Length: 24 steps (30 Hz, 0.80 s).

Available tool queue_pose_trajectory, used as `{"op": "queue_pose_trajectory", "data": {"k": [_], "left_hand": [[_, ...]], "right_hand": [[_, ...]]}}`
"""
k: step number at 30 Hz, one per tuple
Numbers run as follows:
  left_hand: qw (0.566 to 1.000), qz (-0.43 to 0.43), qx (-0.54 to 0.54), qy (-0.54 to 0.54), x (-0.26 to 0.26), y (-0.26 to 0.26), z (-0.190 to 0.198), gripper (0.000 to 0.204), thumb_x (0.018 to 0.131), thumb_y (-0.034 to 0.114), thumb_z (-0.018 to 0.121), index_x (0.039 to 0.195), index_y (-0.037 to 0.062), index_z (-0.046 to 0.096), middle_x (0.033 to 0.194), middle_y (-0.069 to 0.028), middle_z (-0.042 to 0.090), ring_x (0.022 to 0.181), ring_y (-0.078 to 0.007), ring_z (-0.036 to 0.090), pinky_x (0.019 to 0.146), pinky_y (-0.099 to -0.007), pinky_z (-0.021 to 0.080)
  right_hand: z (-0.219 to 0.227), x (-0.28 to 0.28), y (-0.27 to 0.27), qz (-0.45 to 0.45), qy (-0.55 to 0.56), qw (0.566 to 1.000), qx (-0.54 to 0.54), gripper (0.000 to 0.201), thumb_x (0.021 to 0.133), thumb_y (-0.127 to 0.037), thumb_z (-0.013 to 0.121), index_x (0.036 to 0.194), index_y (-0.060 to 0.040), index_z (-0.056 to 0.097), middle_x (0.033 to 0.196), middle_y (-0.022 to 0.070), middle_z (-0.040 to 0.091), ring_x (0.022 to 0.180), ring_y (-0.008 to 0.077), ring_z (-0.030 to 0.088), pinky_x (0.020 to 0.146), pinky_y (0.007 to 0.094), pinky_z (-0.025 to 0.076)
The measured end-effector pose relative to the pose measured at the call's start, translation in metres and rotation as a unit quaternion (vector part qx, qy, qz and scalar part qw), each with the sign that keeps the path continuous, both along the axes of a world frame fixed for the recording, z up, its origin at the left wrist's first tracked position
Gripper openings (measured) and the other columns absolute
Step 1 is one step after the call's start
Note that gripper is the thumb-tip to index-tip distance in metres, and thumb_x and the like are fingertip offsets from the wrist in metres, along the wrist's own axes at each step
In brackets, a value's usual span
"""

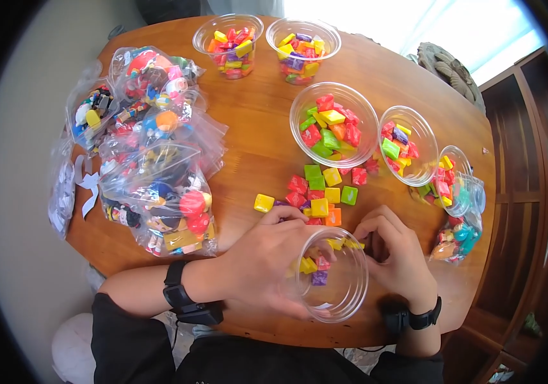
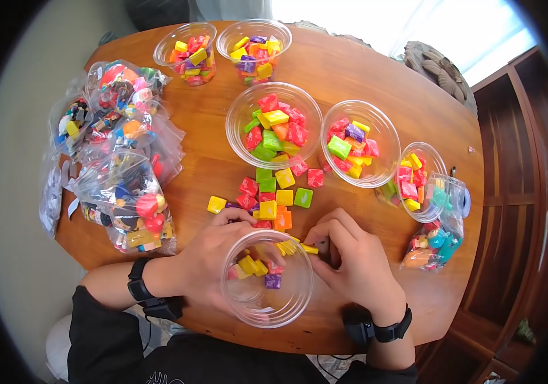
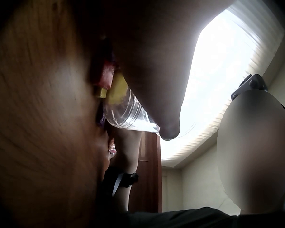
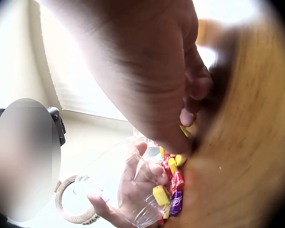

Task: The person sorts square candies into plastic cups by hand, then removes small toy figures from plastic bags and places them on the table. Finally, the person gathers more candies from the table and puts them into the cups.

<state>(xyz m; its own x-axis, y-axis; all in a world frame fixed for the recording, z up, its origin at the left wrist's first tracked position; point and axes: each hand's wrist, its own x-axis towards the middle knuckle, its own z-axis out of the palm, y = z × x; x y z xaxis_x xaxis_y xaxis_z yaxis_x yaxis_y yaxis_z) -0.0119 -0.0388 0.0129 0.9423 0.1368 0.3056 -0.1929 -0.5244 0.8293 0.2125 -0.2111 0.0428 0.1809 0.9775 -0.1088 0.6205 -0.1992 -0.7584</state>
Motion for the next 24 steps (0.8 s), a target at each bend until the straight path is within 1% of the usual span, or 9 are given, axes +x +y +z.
{"op": "queue_pose_trajectory", "data": {"k": [5, 7, 10, 14, 16, 17, 19, 21, 24], "left_hand": [[1.000, 0.003, 0.007, -0.011, -0.001, 0.000, -0.003, 0.110, 0.073, 0.056, 0.098, 0.158, 0.0037, 0.051, 0.114, -0.0063, 0.074, 0.110, -0.0251, 0.071, 0.111, -0.0481, 0.044], [1.000, 0.003, -0.003, -0.021, 0.000, -0.001, -0.004, 0.110, 0.074, 0.056, 0.097, 0.158, 0.0030, 0.051, 0.115, -0.0069, 0.075, 0.111, -0.0259, 0.071, 0.111, -0.0482, 0.044], [1.000, 0.002, 0.001, -0.017, -0.001, -0.001, -0.005, 0.109, 0.075, 0.056, 0.097, 0.158, 0.0028, 0.051, 0.116, -0.0070, 0.076, 0.111, -0.0259, 0.072, 0.112, -0.0481, 0.043], [1.000, 0.005, 0.002, -0.016, 0.000, -0.002, -0.004, 0.109, 0.076, 0.058, 0.096, 0.158, 0.0026, 0.051, 0.115, -0.0070, 0.076, 0.111, -0.0259, 0.072, 0.111, -0.0481, 0.043], [1.000, 0.000, 0.014, -0.002, -0.001, -0.001, -0.005, 0.109, 0.076, 0.059, 0.095, 0.158, 0.0025, 0.051, 0.115, -0.0069, 0.076, 0.110, -0.0257, 0.072, 0.111, -0.0478, 0.044], [1.000, 0.000, 0.015, -0.003, 0.000, -0.001, -0.004, 0.109, 0.076, 0.059, 0.095, 0.158, 0.0025, 0.051, 0.115, -0.0069, 0.076, 0.110, -0.0257, 0.072, 0.111, -0.0478, 0.044], [1.000, -0.002, -0.001, -0.005, 0.001, -0.001, -0.003, 0.109, 0.076, 0.060, 0.095, 0.158, 0.0024, 0.051, 0.113, -0.0069, 0.076, 0.110, -0.0256, 0.072, 0.110, -0.0475, 0.044], [1.000, 0.003, 0.004, -0.008, 0.001, -0.002, -0.003, 0.109, 0.076, 0.060, 0.095, 0.158, 0.0029, 0.051, 0.113, -0.0067, 0.076, 0.109, -0.0254, 0.072, 0.110, -0.0472, 0.044], [1.000, 0.004, 0.003, -0.006, 0.002, -0.002, -0.001, 0.108, 0.076, 0.060, 0.095, 0.157, 0.0042, 0.052, 0.112, -0.0065, 0.075, 0.108, -0.0250, 0.072, 0.109, -0.0466, 0.045]], "right_hand": [[-0.017, 0.009, 0.000, -0.006, 0.088, 0.995, 0.047, 0.029, 0.089, 0.002, 0.086, 0.111, -0.0060, 0.069, 0.098, 0.0002, 0.066, 0.066, 0.0069, 0.057, 0.058, 0.0240, 0.045], [-0.023, 0.005, -0.004, -0.113, 0.184, 0.976, 0.030, 0.024, 0.096, -0.001, 0.084, 0.114, -0.0049, 0.069, 0.090, -0.0027, 0.066, 0.067, 0.0017, 0.054, 0.058, 0.0207, 0.043], [-0.019, 0.001, -0.002, -0.152, 0.229, 0.961, 0.022, 0.018, 0.103, -0.007, 0.080, 0.117, -0.0034, 0.068, 0.083, -0.0046, 0.064, 0.067, -0.0002, 0.054, 0.057, 0.0189, 0.043], [-0.015, -0.003, 0.000, -0.185, 0.322, 0.928, 0.028, 0.014, 0.107, -0.007, 0.073, 0.119, -0.0020, 0.067, 0.081, -0.0045, 0.063, 0.064, 0.0011, 0.056, 0.055, 0.0187, 0.044], [-0.016, 0.000, -0.002, -0.185, 0.361, 0.910, 0.084, 0.014, 0.110, -0.005, 0.068, 0.123, -0.0008, 0.067, 0.090, 0.0007, 0.065, 0.065, 0.0040, 0.060, 0.055, 0.0190, 0.047], [-0.017, -0.003, -0.002, -0.185, 0.361, 0.910, 0.085, 0.014, 0.110, -0.005, 0.068, 0.123, -0.0008, 0.067, 0.090, 0.0007, 0.065, 0.065, 0.0040, 0.060, 0.055, 0.0190, 0.047], [-0.020, -0.012, -0.005, -0.223, 0.266, 0.904, 0.248, 0.017, 0.110, -0.003, 0.067, 0.127, -0.0004, 0.068, 0.102, 0.0074, 0.066, 0.065, 0.0067, 0.061, 0.055, 0.0183, 0.046], [-0.021, -0.013, -0.018, -0.220, 0.223, 0.908, 0.277, 0.021, 0.108, -0.006, 0.070, 0.128, -0.0008, 0.069, 0.111, 0.0122, 0.065, 0.076, 0.0104, 0.064, 0.060, 0.0208, 0.049], [-0.017, -0.012, -0.022, -0.077, 0.120, 0.942, 0.305, 0.024, 0.100, -0.011, 0.081, 0.121, -0.0017, 0.077, 0.115, 0.0164, 0.066, 0.095, 0.0186, 0.065, 0.079, 0.0299, 0.054]]}}
